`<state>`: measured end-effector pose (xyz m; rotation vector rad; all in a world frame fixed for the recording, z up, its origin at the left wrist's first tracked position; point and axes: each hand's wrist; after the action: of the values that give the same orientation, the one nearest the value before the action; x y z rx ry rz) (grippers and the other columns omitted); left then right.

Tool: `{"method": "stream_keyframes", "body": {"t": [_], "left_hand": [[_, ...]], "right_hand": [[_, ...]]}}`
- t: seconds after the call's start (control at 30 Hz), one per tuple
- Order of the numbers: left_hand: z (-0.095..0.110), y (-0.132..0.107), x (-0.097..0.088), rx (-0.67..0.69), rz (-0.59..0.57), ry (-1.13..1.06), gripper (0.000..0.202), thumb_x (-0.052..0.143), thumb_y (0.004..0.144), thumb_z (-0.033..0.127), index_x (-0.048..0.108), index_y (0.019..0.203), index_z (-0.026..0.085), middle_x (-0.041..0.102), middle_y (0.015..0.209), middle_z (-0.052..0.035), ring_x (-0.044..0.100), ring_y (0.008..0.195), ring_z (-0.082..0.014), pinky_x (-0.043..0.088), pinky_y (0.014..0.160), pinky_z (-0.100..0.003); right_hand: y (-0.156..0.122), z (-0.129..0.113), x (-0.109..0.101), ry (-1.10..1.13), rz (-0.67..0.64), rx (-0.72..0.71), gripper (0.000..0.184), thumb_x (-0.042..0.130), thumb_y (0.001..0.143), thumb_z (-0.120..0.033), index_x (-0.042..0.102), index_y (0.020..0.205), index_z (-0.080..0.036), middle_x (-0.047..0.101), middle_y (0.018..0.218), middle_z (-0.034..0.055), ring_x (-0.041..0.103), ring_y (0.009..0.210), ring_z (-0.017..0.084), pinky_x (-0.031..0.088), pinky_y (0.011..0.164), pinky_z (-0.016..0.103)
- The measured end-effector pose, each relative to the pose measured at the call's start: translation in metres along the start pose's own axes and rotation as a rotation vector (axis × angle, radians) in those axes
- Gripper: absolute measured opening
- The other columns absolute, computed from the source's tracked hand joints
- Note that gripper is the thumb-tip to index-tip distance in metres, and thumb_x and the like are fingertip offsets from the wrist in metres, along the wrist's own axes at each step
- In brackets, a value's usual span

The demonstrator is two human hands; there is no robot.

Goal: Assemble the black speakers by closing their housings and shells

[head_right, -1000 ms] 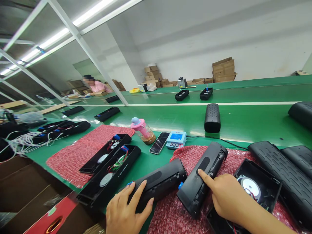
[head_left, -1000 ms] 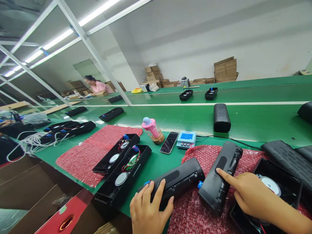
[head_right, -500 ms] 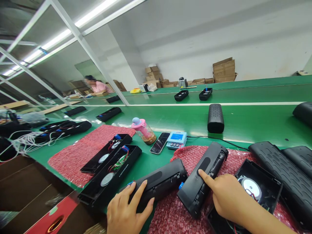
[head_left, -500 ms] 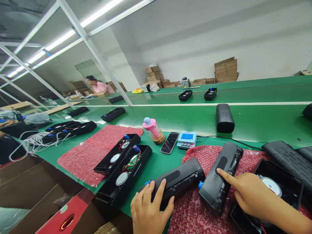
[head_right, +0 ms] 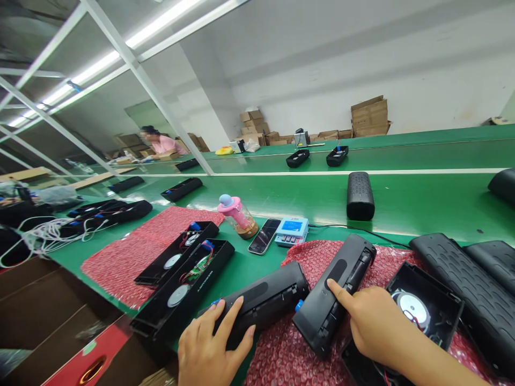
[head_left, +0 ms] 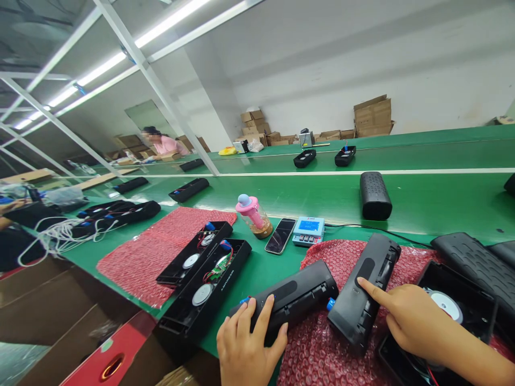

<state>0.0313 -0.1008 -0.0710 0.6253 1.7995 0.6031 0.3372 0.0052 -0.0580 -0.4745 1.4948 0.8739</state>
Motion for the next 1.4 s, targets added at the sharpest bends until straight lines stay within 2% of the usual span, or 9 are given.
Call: {"method": "stream_keyframes", "body": {"t": [0.27, 0.37, 0.53, 0.67, 0.77, 0.87, 0.97, 1.2, 1.4], "left_hand": [[-0.024, 0.022, -0.001, -0.081, -0.261, -0.249, 0.055, 0.059, 0.073, 0.049, 0.058, 0.121, 0.022, 0.061, 0.103, -0.0104, 0.058, 0.092, -0.0285, 0.048, 0.080, -0.044], [-0.029, 0.036, -0.001, -0.200, -0.499, -0.412, 0.057, 0.050, 0.079, 0.050, 0.053, 0.127, 0.021, 0.058, 0.122, -0.0108, 0.053, 0.112, -0.0303, 0.041, 0.095, -0.049], [-0.026, 0.049, -0.011, -0.395, -0.723, -0.535, 0.044, 0.062, 0.070, 0.045, 0.063, 0.105, 0.019, 0.067, 0.102, -0.0080, 0.059, 0.098, -0.0276, 0.043, 0.088, -0.043], [-0.024, 0.048, -0.022, -0.420, -0.627, -0.419, 0.035, 0.068, 0.063, 0.041, 0.065, 0.091, 0.020, 0.068, 0.090, -0.0050, 0.061, 0.088, -0.0276, 0.042, 0.082, -0.041], [-0.026, 0.040, -0.024, -0.398, -0.477, -0.276, 0.031, 0.069, 0.063, 0.041, 0.066, 0.086, 0.022, 0.069, 0.086, -0.0035, 0.061, 0.087, -0.0285, 0.039, 0.085, -0.043], [-0.029, 0.023, -0.020, -0.353, -0.343, -0.167, 0.027, 0.067, 0.066, 0.040, 0.066, 0.086, 0.022, 0.070, 0.085, -0.0033, 0.062, 0.085, -0.0280, 0.037, 0.084, -0.042], [-0.030, 0.002, -0.014, -0.292, -0.263, -0.112, 0.026, 0.066, 0.068, 0.039, 0.066, 0.086, 0.019, 0.071, 0.085, -0.0049, 0.063, 0.081, -0.0272, 0.038, 0.080, -0.039], [-0.016, -0.023, -0.012, -0.196, -0.192, -0.011, 0.023, 0.058, 0.078, 0.036, 0.062, 0.089, 0.016, 0.069, 0.084, -0.0073, 0.062, 0.078, -0.0276, 0.037, 0.077, -0.041], [0.001, -0.013, -0.016, -0.053, -0.080, -0.129, 0.018, 0.054, 0.082, 0.033, 0.060, 0.091, 0.019, 0.066, 0.087, -0.0056, 0.062, 0.077, -0.0249, 0.038, 0.079, -0.042]], "right_hand": [[0.004, -0.001, -0.001, 0.006, -0.129, 0.014, 0.073, 0.041, 0.069, -0.009, 0.037, 0.141, -0.019, 0.065, 0.063, 0.0037, 0.062, 0.052, 0.022, 0.015, 0.049, 0.031], [0.007, 0.000, -0.004, 0.045, -0.245, 0.062, 0.071, 0.041, 0.075, -0.010, 0.031, 0.144, -0.020, 0.067, 0.070, 0.0052, 0.064, 0.059, 0.024, 0.025, 0.049, 0.030], [0.014, 0.014, -0.023, 0.297, -0.296, 0.095, 0.061, 0.053, 0.077, -0.014, 0.046, 0.135, -0.028, 0.066, 0.095, 0.0072, 0.064, 0.085, 0.024, 0.045, 0.070, 0.033], [0.036, 0.032, -0.036, 0.296, -0.189, 0.000, 0.070, 0.072, 0.063, -0.016, 0.051, 0.130, -0.026, 0.052, 0.124, 0.0129, 0.048, 0.115, 0.031, 0.040, 0.092, 0.045], [0.062, 0.043, -0.040, 0.291, -0.298, -0.110, 0.092, 0.081, 0.053, -0.027, 0.042, 0.136, -0.021, 0.035, 0.142, 0.0169, 0.029, 0.131, 0.038, 0.022, 0.103, 0.059], [0.084, 0.050, -0.040, 0.325, -0.427, -0.185, 0.068, 0.081, 0.051, -0.037, 0.060, 0.112, -0.020, 0.059, 0.115, 0.0104, 0.051, 0.110, 0.032, 0.031, 0.096, 0.055], [0.089, 0.049, -0.037, 0.302, -0.375, -0.193, 0.050, 0.082, 0.050, -0.038, 0.062, 0.091, -0.016, 0.062, 0.092, 0.0062, 0.056, 0.093, 0.027, 0.037, 0.087, 0.047], [0.056, 0.041, -0.017, 0.240, -0.155, -0.120, 0.053, 0.082, 0.054, -0.029, 0.059, 0.099, -0.015, 0.057, 0.105, 0.0097, 0.050, 0.104, 0.028, 0.024, 0.100, 0.049], [0.029, 0.060, -0.021, 0.343, -0.158, -0.073, 0.027, 0.078, 0.064, -0.031, 0.066, 0.083, -0.016, 0.062, 0.086, 0.0059, 0.058, 0.085, 0.022, 0.042, 0.077, 0.034]]}}
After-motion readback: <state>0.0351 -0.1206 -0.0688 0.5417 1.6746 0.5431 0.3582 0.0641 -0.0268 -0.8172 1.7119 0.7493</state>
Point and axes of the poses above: each hand's wrist, its own y-axis towards the middle knuckle, its own x-axis out of the palm, z = x × y
